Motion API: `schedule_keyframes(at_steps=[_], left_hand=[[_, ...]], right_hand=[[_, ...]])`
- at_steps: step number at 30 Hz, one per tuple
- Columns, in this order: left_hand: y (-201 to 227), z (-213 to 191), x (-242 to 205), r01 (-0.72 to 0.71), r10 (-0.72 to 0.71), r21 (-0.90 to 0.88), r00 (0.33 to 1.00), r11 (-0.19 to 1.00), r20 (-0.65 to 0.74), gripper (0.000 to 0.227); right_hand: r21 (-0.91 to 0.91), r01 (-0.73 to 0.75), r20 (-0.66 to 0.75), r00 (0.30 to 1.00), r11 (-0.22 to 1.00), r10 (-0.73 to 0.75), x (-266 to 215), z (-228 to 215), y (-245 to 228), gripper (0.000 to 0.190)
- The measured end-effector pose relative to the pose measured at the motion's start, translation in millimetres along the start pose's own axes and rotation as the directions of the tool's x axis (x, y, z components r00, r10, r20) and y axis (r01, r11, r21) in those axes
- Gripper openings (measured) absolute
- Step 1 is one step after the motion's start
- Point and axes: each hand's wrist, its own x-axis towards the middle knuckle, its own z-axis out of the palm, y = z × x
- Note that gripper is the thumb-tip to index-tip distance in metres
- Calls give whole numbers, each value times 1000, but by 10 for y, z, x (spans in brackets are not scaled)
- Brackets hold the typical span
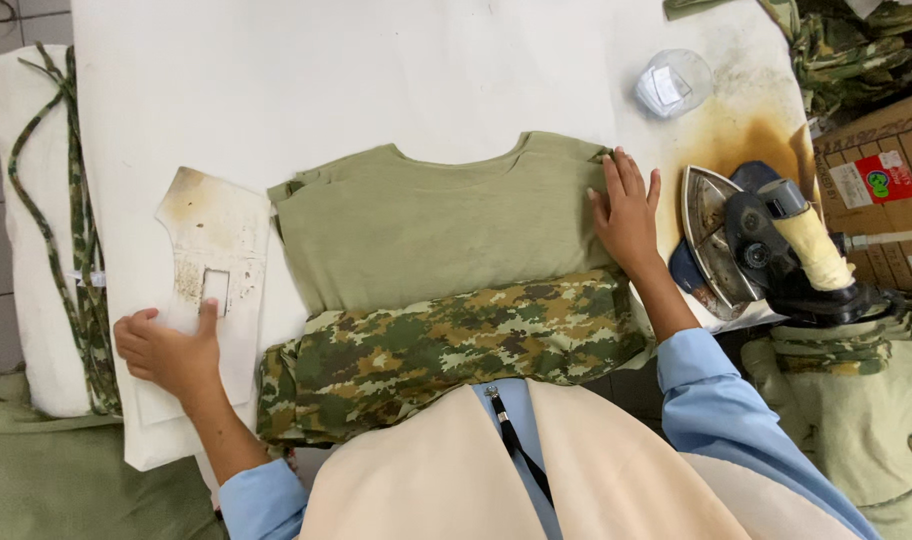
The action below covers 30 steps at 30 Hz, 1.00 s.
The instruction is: The person irons a camouflage-patterned garment on a white table using a steam iron. They repeatedly place a white paper template on the fabric, press it with the iron, and then remove the template to fold the garment before repeating the process.
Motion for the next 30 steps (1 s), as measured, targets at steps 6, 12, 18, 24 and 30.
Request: schedule_keyframes(at_steps=[6, 12, 18, 24, 30], left_hand=[[-356, 298, 401, -156, 165, 288, 986, 945, -4, 45], [667, -605, 848, -428, 373, -44, 830, 903, -414, 50], [2543, -261, 243, -810, 854, -316, 521, 495, 1, 44], [2856, 984, -512, -805, 927, -473, 247, 358, 281, 60], [2504, 646, -223, -794, 874, -386, 357, 469, 329, 87]], right_hand=[[181, 162, -117, 983, 970, -142, 92, -243, -252, 44], [436, 194, -267, 961, 879, -80, -59, -750, -539, 33], [446, 433, -557, 820, 784, -136, 156, -711, -718, 50], [29, 90, 331, 939, 995, -95, -14, 174, -768, 78], [36, 51, 171, 984, 998, -57, 54, 356, -699, 75]])
